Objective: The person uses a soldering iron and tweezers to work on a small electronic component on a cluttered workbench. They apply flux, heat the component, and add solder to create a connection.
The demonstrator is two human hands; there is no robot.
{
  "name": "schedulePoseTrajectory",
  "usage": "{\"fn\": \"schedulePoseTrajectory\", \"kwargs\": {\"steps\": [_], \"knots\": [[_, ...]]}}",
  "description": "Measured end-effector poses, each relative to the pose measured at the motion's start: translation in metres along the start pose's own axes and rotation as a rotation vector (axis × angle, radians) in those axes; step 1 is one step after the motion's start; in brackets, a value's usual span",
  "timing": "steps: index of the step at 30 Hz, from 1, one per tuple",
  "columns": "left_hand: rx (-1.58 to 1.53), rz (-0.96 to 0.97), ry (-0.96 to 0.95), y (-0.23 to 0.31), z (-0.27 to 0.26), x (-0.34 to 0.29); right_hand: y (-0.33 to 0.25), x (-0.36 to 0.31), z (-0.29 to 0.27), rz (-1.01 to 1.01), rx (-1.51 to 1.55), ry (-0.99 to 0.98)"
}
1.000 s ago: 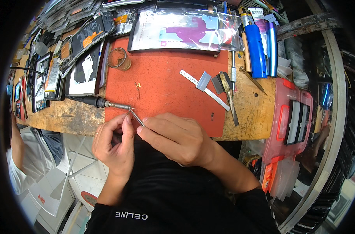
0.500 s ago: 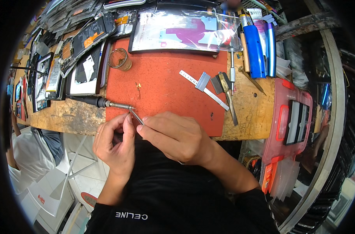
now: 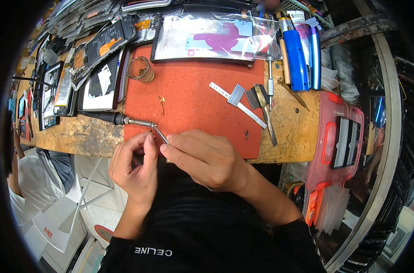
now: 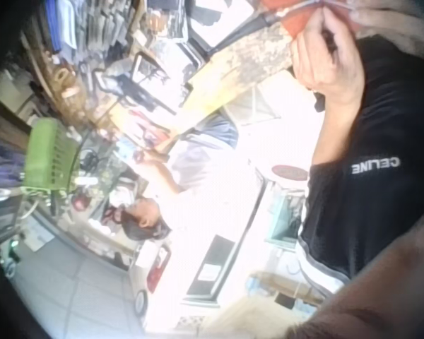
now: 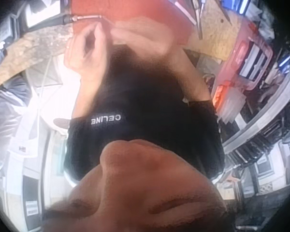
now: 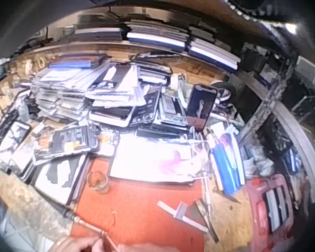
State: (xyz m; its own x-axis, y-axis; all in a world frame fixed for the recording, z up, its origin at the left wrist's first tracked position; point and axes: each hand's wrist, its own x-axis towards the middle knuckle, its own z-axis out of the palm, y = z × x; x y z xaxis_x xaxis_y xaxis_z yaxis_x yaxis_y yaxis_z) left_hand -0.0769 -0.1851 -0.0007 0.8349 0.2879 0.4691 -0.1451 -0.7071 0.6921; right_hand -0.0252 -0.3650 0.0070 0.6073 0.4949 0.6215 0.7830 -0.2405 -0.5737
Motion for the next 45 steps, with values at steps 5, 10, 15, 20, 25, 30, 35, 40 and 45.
{"fn": "schedulePoseTrajectory", "kwargs": {"steps": [5, 10, 15, 20, 25, 30, 35, 40, 45], "knots": [[0.003, 0.01, 0.003, 0.0, 0.0, 0.0, 0.0, 0.0, 0.001, -0.018, -0.021, 0.006], [0.005, -0.017, -0.015, 0.002, -0.002, 0.001, 0.0, 0.0, 0.002, -0.041, -0.036, 0.018], [0.006, -0.016, -0.013, 0.002, -0.002, 0.001, 0.001, 0.0, 0.001, -0.05, -0.038, 0.007], [0.008, -0.011, -0.014, 0.001, -0.002, 0.0, 0.0, 0.0, 0.001, -0.022, -0.018, 0.028], [0.002, -0.009, -0.001, 0.001, 0.0, 0.0, 0.0, -0.001, 0.002, -0.028, -0.016, 0.009], [0.016, 0.002, -0.002, 0.001, -0.001, 0.0, -0.001, -0.002, 0.001, -0.03, -0.022, 0.0], [0.019, 0.004, -0.003, 0.001, 0.0, 0.001, 0.0, 0.001, 0.0, 0.002, 0.019, 0.034], [0.033, -0.004, -0.01, 0.002, -0.001, 0.001, 0.003, 0.01, -0.015, 0.201, 0.207, 0.056], [0.04, 0.014, -0.008, 0.002, -0.001, 0.001, 0.002, 0.015, -0.014, 0.445, 0.381, 0.114]]}}
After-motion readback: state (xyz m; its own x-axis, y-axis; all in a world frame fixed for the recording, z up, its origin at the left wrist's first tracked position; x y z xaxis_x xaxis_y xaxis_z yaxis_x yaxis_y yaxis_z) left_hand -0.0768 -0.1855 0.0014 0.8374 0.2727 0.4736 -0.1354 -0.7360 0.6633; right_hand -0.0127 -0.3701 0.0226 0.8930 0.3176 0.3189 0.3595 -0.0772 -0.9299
